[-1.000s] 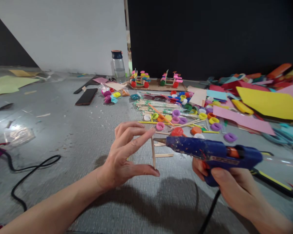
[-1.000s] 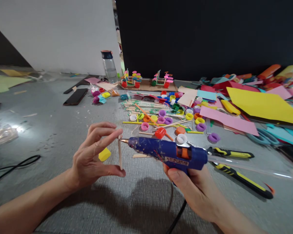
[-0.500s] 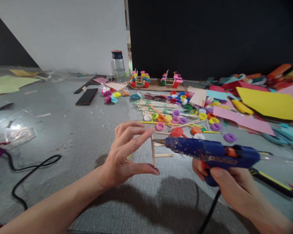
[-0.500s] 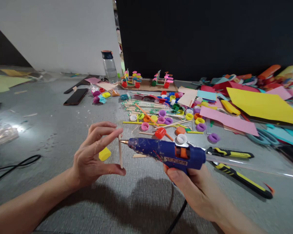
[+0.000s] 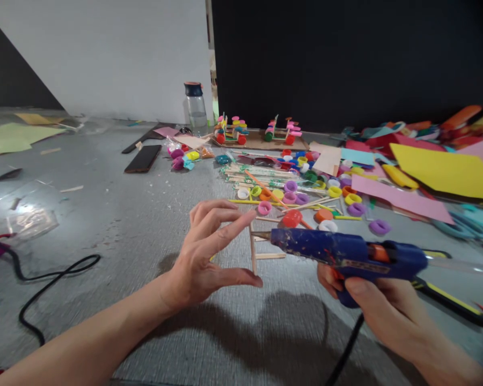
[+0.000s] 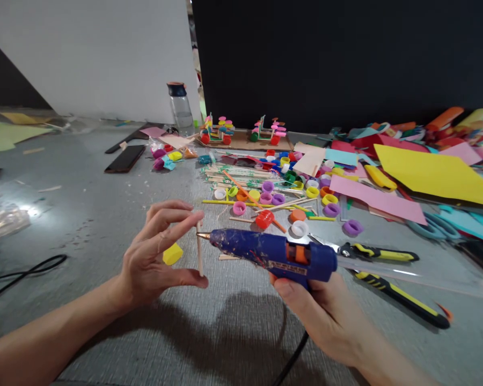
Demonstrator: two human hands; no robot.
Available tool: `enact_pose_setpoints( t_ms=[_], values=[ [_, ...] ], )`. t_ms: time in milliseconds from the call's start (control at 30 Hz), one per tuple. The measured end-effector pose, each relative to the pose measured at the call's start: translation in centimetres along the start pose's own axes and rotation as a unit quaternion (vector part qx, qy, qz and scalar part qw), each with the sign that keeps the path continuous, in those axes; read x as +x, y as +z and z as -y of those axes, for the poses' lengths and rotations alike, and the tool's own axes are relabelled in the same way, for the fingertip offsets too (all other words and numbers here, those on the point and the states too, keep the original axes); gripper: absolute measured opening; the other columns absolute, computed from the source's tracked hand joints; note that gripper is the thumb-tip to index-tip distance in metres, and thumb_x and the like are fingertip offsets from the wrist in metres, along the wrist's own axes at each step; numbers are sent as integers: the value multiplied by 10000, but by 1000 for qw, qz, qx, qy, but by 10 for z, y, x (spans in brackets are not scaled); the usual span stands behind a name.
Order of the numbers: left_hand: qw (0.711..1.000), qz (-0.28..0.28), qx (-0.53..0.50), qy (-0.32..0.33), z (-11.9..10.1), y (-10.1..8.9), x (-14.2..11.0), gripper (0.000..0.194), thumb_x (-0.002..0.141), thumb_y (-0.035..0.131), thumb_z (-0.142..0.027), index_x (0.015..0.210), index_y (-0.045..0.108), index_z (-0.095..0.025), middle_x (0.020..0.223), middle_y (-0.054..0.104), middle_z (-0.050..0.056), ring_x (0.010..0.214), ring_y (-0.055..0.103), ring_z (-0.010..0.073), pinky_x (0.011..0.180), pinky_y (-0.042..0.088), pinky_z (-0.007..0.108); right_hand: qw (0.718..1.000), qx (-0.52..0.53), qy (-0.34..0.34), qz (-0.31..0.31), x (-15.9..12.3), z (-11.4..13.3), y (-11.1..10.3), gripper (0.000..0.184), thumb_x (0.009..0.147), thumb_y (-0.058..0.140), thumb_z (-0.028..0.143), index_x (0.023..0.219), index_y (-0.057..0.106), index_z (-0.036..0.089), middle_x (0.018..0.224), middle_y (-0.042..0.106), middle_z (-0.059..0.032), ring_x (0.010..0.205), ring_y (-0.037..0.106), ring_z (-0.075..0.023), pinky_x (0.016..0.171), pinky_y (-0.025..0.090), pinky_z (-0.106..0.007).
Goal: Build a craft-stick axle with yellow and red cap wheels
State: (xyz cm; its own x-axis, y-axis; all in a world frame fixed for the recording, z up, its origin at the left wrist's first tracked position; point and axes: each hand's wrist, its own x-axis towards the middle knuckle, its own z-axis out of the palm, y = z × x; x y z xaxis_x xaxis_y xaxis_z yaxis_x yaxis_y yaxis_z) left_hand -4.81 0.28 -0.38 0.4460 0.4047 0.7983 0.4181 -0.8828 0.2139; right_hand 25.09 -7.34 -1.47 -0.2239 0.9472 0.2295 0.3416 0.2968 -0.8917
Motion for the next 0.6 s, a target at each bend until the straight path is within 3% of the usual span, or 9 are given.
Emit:
enact_pose_setpoints(
  t_ms=[233, 600],
  values=[
    [1000, -1, -6, -3, -1, -1, 0, 919, 750, 773, -650, 1530, 471, -268, 1165, 651, 85, 1182, 561, 294, 1018, 422, 456, 1000, -5, -15, -3, 1, 3, 1, 380, 1027, 467, 500, 892, 712, 242, 716, 651, -24, 626, 556, -188, 574, 445, -304],
    [999, -15, -26, -22, 1, -2, 0, 930, 727, 807, -609, 1528, 477, -272, 1186, 655, 87, 1187, 555, 297, 1027, 432, 479, 999, -26, -19, 21, -1, -3, -1, 358, 1046, 413, 477, 869, 641, 264, 723, 602, -4, 661, 542, -197, 601, 442, -310]
  ],
)
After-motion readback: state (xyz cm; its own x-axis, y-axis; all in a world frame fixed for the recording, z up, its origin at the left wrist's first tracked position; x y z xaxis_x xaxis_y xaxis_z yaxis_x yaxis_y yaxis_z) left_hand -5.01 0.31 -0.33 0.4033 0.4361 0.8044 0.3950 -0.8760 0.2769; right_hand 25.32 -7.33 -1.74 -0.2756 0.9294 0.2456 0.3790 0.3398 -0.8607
